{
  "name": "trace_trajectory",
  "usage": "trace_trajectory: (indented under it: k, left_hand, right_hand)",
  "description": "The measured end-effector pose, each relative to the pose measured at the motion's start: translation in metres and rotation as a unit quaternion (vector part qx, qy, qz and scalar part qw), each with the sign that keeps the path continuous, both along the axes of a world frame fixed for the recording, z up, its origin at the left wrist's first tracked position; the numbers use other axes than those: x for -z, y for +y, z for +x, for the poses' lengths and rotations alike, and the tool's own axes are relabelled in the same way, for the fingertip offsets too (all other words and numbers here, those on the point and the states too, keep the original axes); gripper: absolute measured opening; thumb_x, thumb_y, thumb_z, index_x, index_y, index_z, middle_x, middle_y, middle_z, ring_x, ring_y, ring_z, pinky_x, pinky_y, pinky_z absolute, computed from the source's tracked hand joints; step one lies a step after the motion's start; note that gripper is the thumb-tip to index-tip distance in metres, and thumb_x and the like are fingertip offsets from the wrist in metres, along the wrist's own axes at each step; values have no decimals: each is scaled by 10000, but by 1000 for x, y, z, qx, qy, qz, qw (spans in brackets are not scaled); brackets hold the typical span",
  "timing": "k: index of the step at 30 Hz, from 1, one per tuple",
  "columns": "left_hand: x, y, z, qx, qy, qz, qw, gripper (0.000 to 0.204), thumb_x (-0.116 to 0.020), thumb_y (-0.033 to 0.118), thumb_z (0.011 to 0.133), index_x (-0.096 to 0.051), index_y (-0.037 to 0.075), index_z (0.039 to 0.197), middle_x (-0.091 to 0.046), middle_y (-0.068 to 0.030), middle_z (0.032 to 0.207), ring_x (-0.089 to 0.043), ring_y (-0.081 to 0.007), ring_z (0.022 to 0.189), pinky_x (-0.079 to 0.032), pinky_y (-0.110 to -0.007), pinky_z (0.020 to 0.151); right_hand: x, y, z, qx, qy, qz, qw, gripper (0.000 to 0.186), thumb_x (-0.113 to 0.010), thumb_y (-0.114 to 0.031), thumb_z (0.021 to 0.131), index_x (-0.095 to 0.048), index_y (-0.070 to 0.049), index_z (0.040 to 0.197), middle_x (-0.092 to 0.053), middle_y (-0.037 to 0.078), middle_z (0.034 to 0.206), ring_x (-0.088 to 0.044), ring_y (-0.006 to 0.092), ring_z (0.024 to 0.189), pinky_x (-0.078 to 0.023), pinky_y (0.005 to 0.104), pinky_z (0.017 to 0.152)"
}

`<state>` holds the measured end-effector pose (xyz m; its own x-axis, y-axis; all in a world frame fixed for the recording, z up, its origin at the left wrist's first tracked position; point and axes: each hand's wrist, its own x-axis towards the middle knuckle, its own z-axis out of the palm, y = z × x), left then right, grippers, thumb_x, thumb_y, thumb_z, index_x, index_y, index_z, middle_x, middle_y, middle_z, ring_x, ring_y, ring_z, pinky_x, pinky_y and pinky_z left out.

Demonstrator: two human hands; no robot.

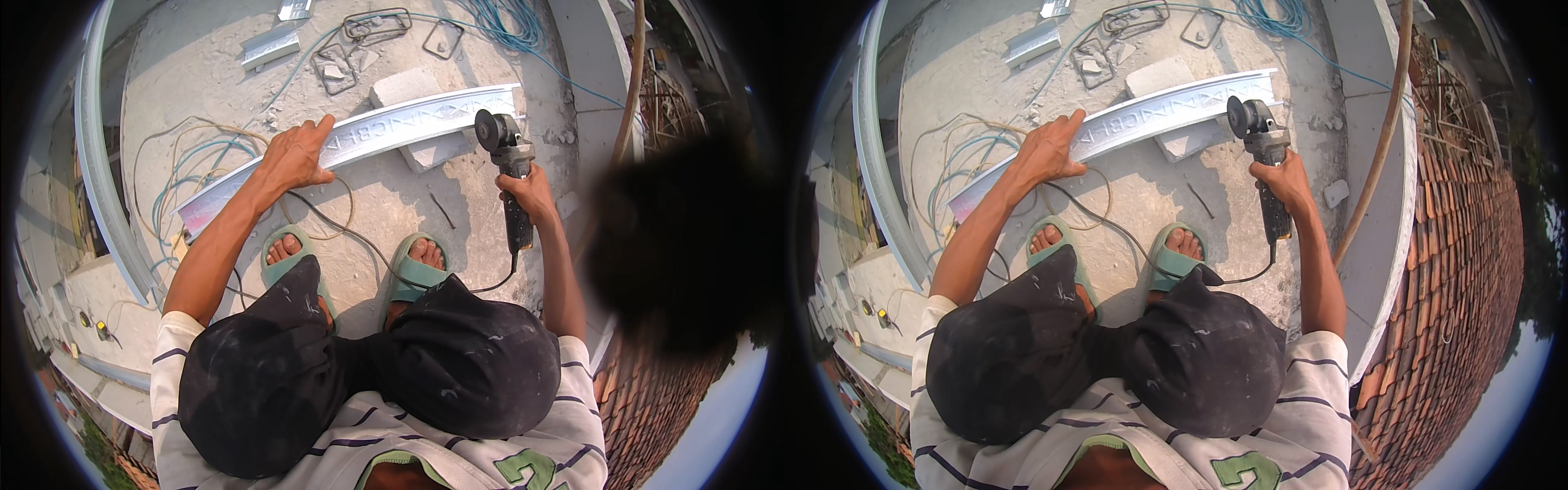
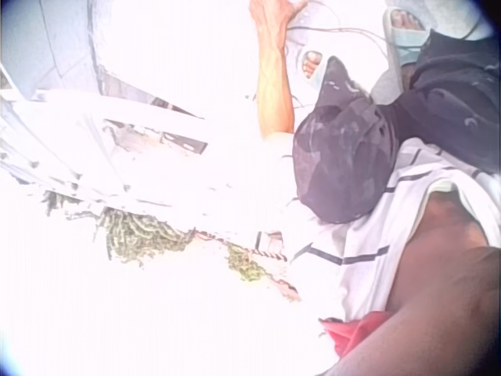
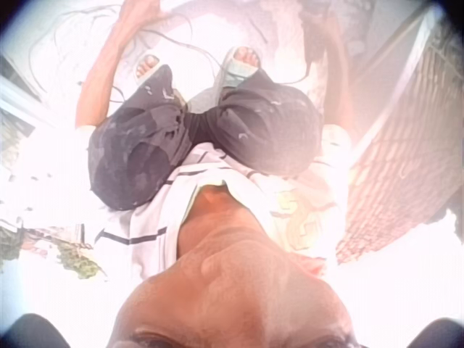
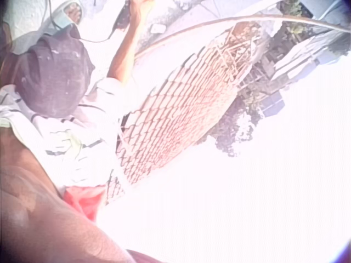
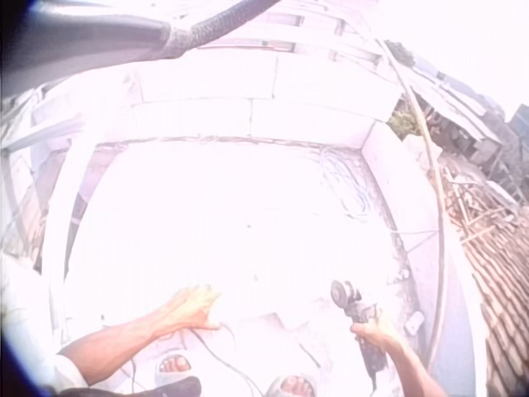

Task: The person holds a metal profile against a concrete block, cuts it using an angle grinder, and then uses a screwdriver to mark the surface.

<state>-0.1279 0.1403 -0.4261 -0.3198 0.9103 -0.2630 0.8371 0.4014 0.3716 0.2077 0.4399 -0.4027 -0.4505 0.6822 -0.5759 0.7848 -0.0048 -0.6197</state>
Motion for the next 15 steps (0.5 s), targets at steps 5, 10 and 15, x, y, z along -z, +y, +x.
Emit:
trace_trajectory:
  k: [5,10,15]
  left_hand:
    - [-1,2,-2,-1,-7,-15,1000,833,-932,340,650,-473,94,1300,-678,-262,1041,-699,-471,986,-569,-526,842]
    - [-1,3,-3,-7,-19,-36,999,840,-906,283,646,-447,92,1323,-668,-263,1084,-676,-476,1030,-559,-526,869]
    - [6,4,-5,-19,-43,-36,998,916,-886,265,651,-431,53,1417,-609,-269,1276,-622,-462,1196,-534,-512,975]
  right_hand:
    - [-3,-3,-2,4,-1,-1,1000,418,-818,-201,732,-618,17,1028,-669,81,773,-640,153,634,-545,335,602]
    - [0,-3,1,-6,15,1,1000,404,-814,-197,736,-623,19,1019,-673,82,768,-653,157,639,-549,333,603]
    - [5,-4,12,15,28,-8,999,391,-810,-190,745,-624,23,1015,-683,94,779,-674,170,652,-562,337,611]
